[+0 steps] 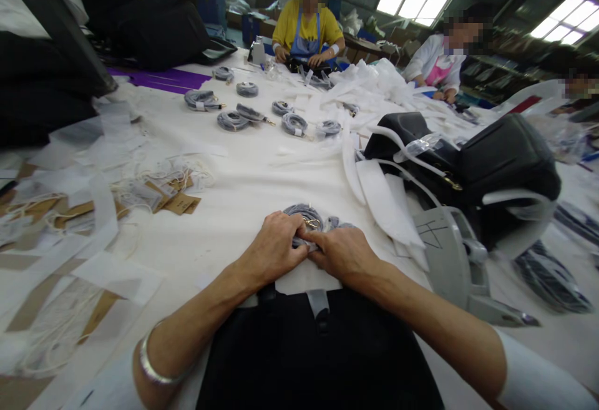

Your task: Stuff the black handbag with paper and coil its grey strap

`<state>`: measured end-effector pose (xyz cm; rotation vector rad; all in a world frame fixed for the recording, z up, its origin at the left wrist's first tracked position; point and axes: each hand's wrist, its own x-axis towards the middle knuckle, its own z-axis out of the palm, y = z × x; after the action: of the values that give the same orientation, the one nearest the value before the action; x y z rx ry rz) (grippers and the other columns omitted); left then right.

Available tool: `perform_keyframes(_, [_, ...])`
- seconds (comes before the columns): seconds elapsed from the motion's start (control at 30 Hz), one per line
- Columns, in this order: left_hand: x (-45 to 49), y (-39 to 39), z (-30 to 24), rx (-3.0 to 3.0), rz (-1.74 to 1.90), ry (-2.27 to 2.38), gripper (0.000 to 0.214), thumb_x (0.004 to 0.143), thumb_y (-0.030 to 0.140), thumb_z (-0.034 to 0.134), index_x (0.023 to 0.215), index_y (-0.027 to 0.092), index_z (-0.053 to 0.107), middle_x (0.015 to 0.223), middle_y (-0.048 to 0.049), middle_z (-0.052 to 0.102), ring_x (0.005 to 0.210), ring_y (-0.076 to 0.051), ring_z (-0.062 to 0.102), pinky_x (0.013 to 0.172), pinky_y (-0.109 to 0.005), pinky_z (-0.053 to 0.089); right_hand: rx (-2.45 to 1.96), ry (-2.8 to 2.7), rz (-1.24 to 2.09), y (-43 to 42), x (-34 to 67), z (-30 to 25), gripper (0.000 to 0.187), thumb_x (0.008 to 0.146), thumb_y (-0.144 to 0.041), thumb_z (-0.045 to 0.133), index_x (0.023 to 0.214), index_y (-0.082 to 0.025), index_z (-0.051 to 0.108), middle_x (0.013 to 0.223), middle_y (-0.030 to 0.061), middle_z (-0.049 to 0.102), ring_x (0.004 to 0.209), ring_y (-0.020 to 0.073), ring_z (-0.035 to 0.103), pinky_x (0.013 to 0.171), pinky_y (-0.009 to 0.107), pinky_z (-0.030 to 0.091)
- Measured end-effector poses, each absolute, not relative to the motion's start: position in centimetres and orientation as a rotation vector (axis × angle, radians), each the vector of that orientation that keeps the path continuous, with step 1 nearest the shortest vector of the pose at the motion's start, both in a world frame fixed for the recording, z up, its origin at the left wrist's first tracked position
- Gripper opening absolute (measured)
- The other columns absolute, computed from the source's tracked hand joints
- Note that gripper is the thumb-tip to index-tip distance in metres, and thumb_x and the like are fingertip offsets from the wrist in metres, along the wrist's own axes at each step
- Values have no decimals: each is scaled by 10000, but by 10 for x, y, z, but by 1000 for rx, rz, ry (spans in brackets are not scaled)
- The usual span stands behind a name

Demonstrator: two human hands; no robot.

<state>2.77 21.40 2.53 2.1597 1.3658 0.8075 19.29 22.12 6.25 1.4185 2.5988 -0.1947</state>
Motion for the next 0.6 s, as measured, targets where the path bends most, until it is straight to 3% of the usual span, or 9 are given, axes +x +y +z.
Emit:
perform_keyframes(0.07, [24,214,32,2079,850,1326,115,739,166,588,834,204,537,851,-18,612,849,-193,574,853,-357,449,1396,2583,-260,236,190,76,307,752,-277,660,1049,-301,735,745,81,733,689,292,677,574,331,437])
perform_keyframes(0.17, [15,218,42,1906,1051,1307,185,802,249,590,980,214,551,1050,-38,620,1007,-196,582,930,-345,453,1361,2548,-672,271,192,102,222,648,-302,743,867,-286,774,589,0,665,548,187,607,493,262,376])
perform_keyframes(0.23, [8,222,45,1757,1280,1341,296,843,325,580,1112,216,520,1212,-60,582,1167,-211,535,1032,-368,407,1438,2539,-930,298,197,119,271,682,-352,731,933,-255,764,531,-30,624,455,136,547,456,245,360])
perform_keyframes(0.33, [-4,230,42,1499,1504,1430,387,888,402,530,1219,215,458,1346,-84,514,1284,-224,469,1102,-412,354,1816,2719,-877,328,207,131,446,764,-351,677,1181,-193,666,565,-35,639,438,115,551,512,246,419])
perform_keyframes(0.47, [-11,238,30,1345,1444,1499,418,879,468,533,1205,213,472,1362,-104,508,1299,-243,460,1084,-446,378,2075,2855,-857,328,221,121,428,845,-406,611,1200,-168,636,748,19,698,602,148,640,654,288,490])
perform_keyframes(0.6, [-11,238,24,1503,1169,1221,543,866,542,521,1266,179,465,1343,-141,535,1279,-267,481,1067,-432,391,1589,2835,-1196,300,232,103,617,786,-494,681,1328,-230,550,1161,77,673,1037,247,626,890,375,484])
